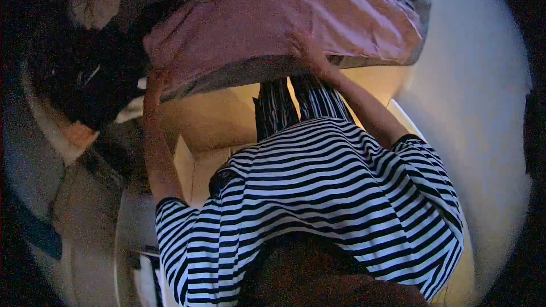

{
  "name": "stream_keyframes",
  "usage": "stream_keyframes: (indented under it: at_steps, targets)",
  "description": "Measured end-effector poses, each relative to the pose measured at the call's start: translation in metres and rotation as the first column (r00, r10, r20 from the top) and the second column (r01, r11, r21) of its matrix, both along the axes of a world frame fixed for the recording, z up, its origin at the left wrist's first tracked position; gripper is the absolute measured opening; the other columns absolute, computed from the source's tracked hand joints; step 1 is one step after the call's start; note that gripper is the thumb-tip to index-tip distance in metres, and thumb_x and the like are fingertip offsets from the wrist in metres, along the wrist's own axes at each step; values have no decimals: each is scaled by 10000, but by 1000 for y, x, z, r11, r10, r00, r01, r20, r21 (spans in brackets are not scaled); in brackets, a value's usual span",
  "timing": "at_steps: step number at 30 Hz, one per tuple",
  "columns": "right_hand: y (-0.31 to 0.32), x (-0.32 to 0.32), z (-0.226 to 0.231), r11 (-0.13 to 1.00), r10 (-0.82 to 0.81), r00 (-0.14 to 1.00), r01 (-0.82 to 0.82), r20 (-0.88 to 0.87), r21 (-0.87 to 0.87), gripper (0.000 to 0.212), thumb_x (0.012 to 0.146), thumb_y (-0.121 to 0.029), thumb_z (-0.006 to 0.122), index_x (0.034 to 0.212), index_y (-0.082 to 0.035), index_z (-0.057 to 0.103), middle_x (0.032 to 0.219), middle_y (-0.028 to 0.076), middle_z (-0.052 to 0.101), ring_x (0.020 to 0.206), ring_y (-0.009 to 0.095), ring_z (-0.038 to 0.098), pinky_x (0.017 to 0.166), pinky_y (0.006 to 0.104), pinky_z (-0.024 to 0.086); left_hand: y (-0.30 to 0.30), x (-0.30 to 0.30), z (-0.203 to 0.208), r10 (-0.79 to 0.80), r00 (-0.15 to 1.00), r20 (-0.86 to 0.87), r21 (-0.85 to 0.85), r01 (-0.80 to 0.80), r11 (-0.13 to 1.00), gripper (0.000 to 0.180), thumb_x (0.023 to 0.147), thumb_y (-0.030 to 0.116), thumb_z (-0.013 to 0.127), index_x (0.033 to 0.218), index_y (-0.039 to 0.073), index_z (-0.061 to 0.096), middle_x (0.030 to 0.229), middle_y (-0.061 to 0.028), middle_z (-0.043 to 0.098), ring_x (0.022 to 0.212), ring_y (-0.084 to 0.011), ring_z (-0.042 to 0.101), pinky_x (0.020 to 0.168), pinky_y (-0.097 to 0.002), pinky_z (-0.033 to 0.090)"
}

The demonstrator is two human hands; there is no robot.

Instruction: The recorder folds a pink garment on a bed.

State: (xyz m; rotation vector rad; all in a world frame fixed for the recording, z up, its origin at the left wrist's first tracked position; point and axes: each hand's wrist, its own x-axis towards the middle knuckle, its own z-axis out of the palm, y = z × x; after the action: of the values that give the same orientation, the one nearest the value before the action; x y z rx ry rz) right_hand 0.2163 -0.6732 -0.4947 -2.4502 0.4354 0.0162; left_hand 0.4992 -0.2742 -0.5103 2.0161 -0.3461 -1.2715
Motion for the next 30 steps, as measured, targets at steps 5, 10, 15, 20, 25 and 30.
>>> stream_keyframes:
  at_steps: [5, 10, 15, 20, 25, 30]
  targets:
    - [-44, -205, -65, 797, -348, 826, 509, -443, 324, 363, 859, -179, 611, 1152, 32, 573, 1061, 172, 640, 952, 274, 625, 843, 373, 490, -38, 13, -4, -73, 996, 54, 34, 71, 997, 333, 909, 259, 586, 1119, 2, 605, 1006, -92, 648, 904, -204, 619, 769, -350, 501]
    - [-108, -319, -68, 348, -652, 389, 916, -650, 199, 330, 875, -214, 604, 1106, 22, 607, 995, 127, 654, 878, 180, 623, 725, 279, 517, -51, 1, -9, -72, 982, 177, 77, 59, 995, 314, 917, 244, 567, 1109, -1, 608, 1012, -94, 644, 908, -202, 615, 772, -348, 494]
    - [-164, -324, -71, 509, -775, 494, 858, -393, 75, 357, 854, -241, 626, 1085, 30, 609, 939, 153, 656, 830, 208, 624, 738, 331, 507, -68, -39, 5, -76, 963, 257, 128, 43, 991, 297, 926, 229, 548, 1099, -5, 611, 1018, -97, 640, 912, -200, 611, 776, -346, 487]
    - [-215, -280, -40, 496, -862, 501, 865, -74, 73, 384, 846, -298, 643, 1056, 24, 632, 905, 159, 666, 838, 229, 622, 776, 355, 484, -113, -112, 10, -95, 937, 337, 163, 42, 986, 283, 935, 214, 529, 1089, -8, 613, 1024, -100, 636, 916, -198, 606, 779, -344, 481]
    - [-276, -226, -39, 394, -880, 428, 900, -208, 185, 533, 880, -493, 590, 1038, 11, 664, 915, 112, 673, 866, 215, 616, 807, 330, 464, -200, -137, 5, -77, 914, 399, 69, 54, 996, 268, 935, 200, 527, 1062, -21, 613, 1000, -107, 642, 924, -206, 610, 795, -338, 475]
    - [-311, -212, -43, 321, -686, 548, 818, -479, 477, 524, 871, -516, 597, 964, -6, 667, 806, 25, 646, 762, 167, 588, 719, 291, 449, -420, -241, 26, -219, 939, 267, -221, 281, 934, 215, 917, 111, 551, 1083, -13, 608, 999, -139, 659, 942, -220, 625, 821, -338, 480]
